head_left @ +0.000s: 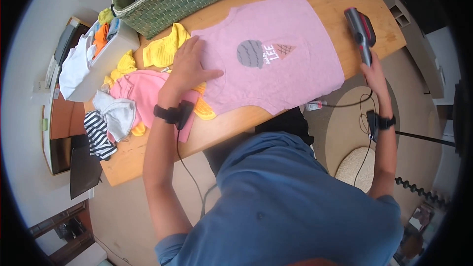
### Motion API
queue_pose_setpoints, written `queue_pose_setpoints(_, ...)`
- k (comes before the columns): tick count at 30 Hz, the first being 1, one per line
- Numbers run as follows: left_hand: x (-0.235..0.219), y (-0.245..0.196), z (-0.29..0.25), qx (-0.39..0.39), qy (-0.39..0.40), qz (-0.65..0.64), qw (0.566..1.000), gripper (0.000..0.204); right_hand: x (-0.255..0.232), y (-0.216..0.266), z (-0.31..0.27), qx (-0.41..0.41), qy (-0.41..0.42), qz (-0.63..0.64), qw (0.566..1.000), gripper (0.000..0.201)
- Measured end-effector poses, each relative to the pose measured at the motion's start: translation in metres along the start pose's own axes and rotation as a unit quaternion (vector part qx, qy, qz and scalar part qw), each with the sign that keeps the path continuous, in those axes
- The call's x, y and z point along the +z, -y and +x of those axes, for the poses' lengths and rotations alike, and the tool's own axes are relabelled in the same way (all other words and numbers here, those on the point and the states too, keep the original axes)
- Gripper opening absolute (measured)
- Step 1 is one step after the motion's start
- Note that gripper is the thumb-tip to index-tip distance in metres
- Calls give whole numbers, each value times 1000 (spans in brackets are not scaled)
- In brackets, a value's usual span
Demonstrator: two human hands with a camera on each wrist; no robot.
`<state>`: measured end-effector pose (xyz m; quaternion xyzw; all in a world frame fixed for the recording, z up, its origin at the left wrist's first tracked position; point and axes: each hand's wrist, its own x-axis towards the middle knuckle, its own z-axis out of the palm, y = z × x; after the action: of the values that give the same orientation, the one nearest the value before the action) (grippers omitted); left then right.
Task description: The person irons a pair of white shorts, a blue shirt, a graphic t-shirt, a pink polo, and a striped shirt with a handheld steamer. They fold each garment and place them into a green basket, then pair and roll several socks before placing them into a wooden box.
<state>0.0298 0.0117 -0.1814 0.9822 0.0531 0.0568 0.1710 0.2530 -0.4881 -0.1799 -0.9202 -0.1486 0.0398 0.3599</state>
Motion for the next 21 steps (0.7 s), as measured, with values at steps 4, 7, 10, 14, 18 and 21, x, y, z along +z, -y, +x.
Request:
queue_pose_setpoints(4, -17, -31, -15, 80, -49, -36, 995, 64, 14, -16, 69, -56, -11, -193, 980, 51)
queue_pose_setpoints(7, -26, -49, -36, 133, 14, -96, 986, 49, 18, -12, 79, -135, -50, -279, 949, 53)
queue_pose_setpoints(10, -25, -67, -56, 144, 80, -121, 979, 47, 18, 41, 34, -275, -60, -230, 931, 53)
queue_pose_setpoints(14, -17, -76, -72, 144, 87, -63, 984, 45, 37, 73, -43, -313, 133, -114, 934, 53)
queue_pose_setpoints(18, 0, -71, -74, 156, 62, 7, 986, 42, 67, 51, -63, -413, 102, -166, 890, 54)
queue_pose_setpoints(21, 2, -68, -67, 154, 65, 33, 985, 39, 72, 44, -63, -438, 57, -159, 883, 52)
